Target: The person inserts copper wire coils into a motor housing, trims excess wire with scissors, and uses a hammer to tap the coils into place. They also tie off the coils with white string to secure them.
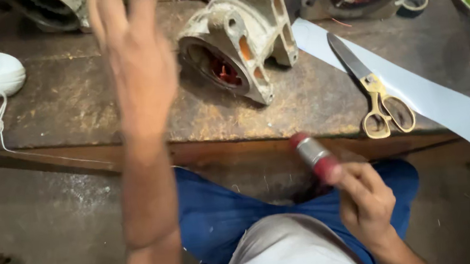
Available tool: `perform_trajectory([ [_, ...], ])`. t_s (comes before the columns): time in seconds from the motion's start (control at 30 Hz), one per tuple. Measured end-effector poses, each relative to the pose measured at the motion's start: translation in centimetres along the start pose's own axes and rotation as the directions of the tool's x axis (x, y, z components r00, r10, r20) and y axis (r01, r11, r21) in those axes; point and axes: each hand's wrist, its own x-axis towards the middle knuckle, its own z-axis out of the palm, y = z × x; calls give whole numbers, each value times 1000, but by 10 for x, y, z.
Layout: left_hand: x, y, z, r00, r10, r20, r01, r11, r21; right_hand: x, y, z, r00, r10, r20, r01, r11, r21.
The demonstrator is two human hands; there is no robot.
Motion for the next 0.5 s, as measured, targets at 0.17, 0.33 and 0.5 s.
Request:
perform_trajectory([
  [0.17,47,98,9,957,-68,283,108,986,-127,-5,4,1,987,126,-95,-108,978,180],
  [0.33,39,128,42,990,-141,22,139,988,75,-13,8,-4,966,228,-119,-186,940,286],
  [0.5,46,142,62,965,-173,196,99,936,339,-20,14,3,913,403,-68,-355,865,355],
])
